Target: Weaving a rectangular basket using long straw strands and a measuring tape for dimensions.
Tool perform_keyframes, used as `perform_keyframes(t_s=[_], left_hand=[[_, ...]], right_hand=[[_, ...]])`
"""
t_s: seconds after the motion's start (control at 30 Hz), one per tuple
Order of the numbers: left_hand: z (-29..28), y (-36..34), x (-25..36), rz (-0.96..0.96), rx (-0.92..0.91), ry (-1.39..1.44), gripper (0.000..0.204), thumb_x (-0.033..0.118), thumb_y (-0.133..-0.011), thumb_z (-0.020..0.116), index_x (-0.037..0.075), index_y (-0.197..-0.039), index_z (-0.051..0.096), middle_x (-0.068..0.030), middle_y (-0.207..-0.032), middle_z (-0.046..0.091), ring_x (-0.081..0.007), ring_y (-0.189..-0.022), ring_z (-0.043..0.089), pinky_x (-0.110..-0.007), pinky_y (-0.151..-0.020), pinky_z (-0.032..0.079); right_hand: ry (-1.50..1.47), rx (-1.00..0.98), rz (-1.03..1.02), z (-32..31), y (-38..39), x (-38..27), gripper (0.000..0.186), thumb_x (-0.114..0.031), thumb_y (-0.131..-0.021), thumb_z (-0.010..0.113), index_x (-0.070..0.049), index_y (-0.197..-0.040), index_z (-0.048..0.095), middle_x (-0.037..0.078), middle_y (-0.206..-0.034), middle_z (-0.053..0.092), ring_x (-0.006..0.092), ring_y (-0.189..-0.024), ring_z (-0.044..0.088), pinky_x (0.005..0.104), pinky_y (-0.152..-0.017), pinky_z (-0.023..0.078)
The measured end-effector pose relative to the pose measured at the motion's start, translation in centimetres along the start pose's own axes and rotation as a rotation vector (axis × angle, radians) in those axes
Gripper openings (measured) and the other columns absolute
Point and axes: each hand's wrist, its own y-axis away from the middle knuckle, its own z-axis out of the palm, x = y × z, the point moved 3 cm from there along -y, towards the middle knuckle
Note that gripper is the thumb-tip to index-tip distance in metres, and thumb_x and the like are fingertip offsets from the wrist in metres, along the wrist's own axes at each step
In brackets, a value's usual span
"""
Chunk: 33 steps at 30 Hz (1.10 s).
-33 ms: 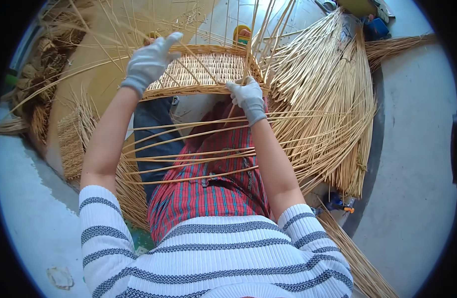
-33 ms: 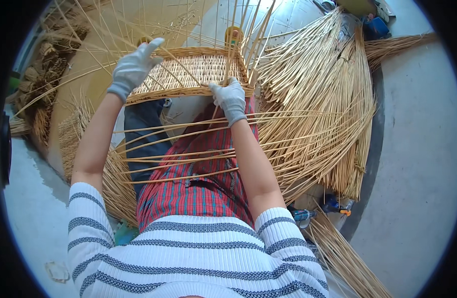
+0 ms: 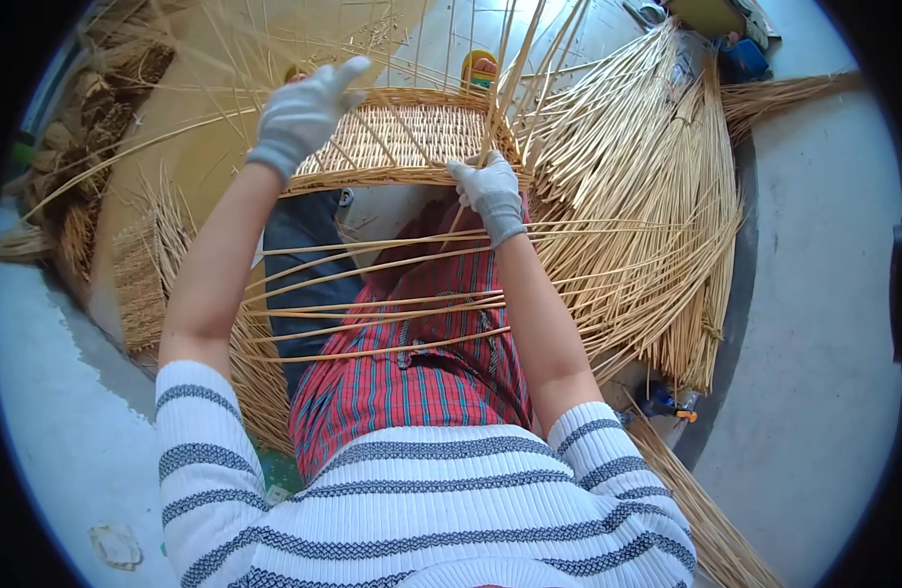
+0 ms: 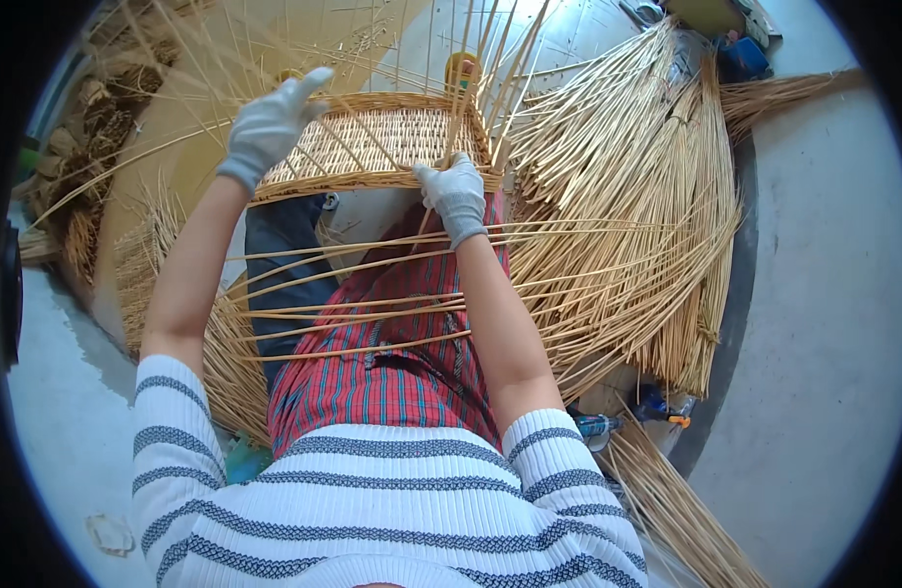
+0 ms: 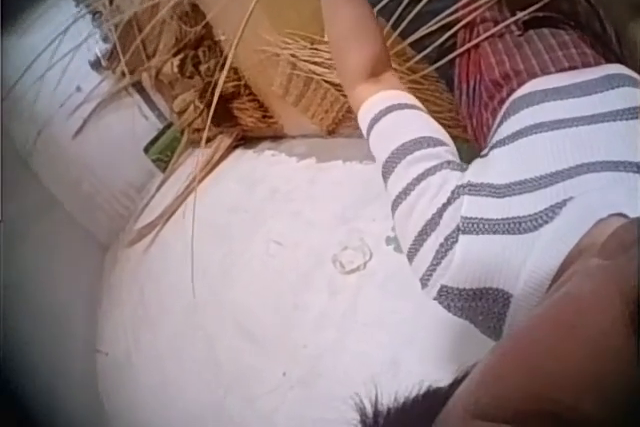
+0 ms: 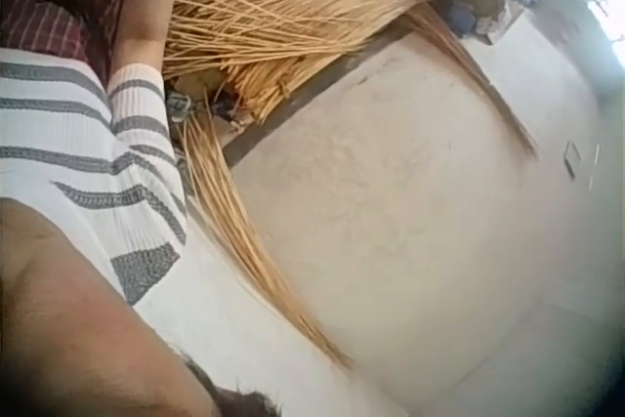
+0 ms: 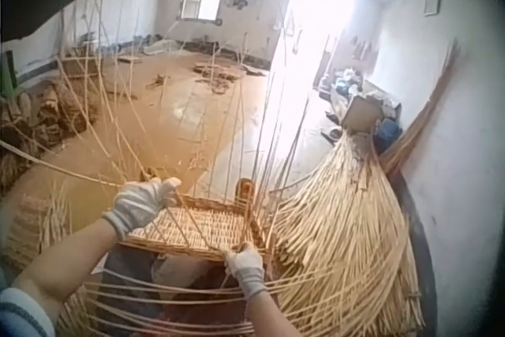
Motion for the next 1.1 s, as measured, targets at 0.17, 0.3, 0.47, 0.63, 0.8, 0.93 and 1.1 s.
perform_keyframes(t_s=[0.17,0.3,0.47,0.63,0.8,0.93,1.1], left_hand=[[-0.7,-4.2,5.0,0.182,0.284,-0.194,0.05,0.035,-0.111,0.054,0.036,-0.16,0.042,-0.0141,-0.122,0.072,-0.0288,-0.086,0.079,-0.044,-0.065,0.061],[-0.2,-4.2,6.0,0.094,0.141,-0.187,0.067,0.045,-0.108,0.057,0.044,-0.169,0.029,-0.0173,-0.144,0.069,-0.0272,-0.084,0.08,-0.039,-0.065,0.062],[-1.5,-3.6,5.5,0.046,0.177,-0.17,0.083,0.056,-0.101,0.061,0.045,-0.172,0.019,-0.0148,-0.126,0.077,-0.0267,-0.074,0.077,-0.039,-0.051,0.056],[-1.4,-5.7,6.4,0.087,0.213,-0.152,0.085,0.057,-0.1,0.063,0.041,-0.172,0.021,-0.0157,-0.118,0.077,-0.0259,-0.075,0.078,-0.038,-0.049,0.056],[-0.4,-6.5,9.0,0.272,0.237,-0.335,0.076,0.048,-0.106,0.059,0.04,-0.172,0.022,-0.0153,-0.135,0.073,-0.025,-0.077,0.079,-0.035,-0.051,0.059],[-2.1,-4.6,7.9,0.171,0.221,-0.149,0.076,0.049,-0.106,0.06,0.039,-0.172,0.023,-0.0159,-0.138,0.072,-0.0251,-0.075,0.078,-0.037,-0.052,0.059],[-3.5,-2.4,6.6,0.028,0.158,-0.15,0.084,0.054,-0.106,0.061,0.035,-0.174,0.016,-0.0229,-0.136,0.071,-0.0272,-0.073,0.078,-0.041,-0.053,0.058]], right_hand=[[0.123,0.067,-0.183,-1.2,4.2,-0.8,0.038,-0.028,-0.101,0.078,-0.002,-0.121,0.058,0.008,-0.081,0.071,0.0131,-0.059,0.067,0.0283,-0.052,0.055],[-0.076,0.065,-0.414,-4.2,9.2,-0.1,0.024,-0.02,-0.109,0.064,-0.004,-0.125,0.056,0.01,-0.092,0.073,0.0139,-0.067,0.073,0.0277,-0.057,0.059],[-0.535,-0.089,-0.743,-9.7,11.8,-2.5,0.017,-0.017,-0.113,0.059,-0.006,-0.125,0.057,0.012,-0.097,0.076,0.0168,-0.073,0.076,0.03,-0.059,0.063],[-0.6,0.077,-0.762,-14.5,9.0,-2.2,0.02,-0.02,-0.111,0.064,-0.007,-0.125,0.06,0.019,-0.106,0.08,0.0231,-0.084,0.08,0.034,-0.07,0.07],[-0.61,0.186,-0.636,-15.1,5.3,1.8,0.021,-0.023,-0.105,0.073,-0.009,-0.117,0.064,0.019,-0.106,0.08,0.0237,-0.086,0.081,0.0337,-0.071,0.069],[-0.555,0.189,-0.544,-14.6,3.5,4.1,0.018,-0.023,-0.106,0.071,-0.008,-0.113,0.064,0.017,-0.103,0.08,0.0226,-0.087,0.08,0.0318,-0.072,0.069],[-0.548,0.047,-0.445,-15.0,0.1,3.8,0.013,-0.021,-0.107,0.069,-0.008,-0.109,0.066,0.017,-0.102,0.08,0.0223,-0.087,0.079,0.0289,-0.07,0.069]])
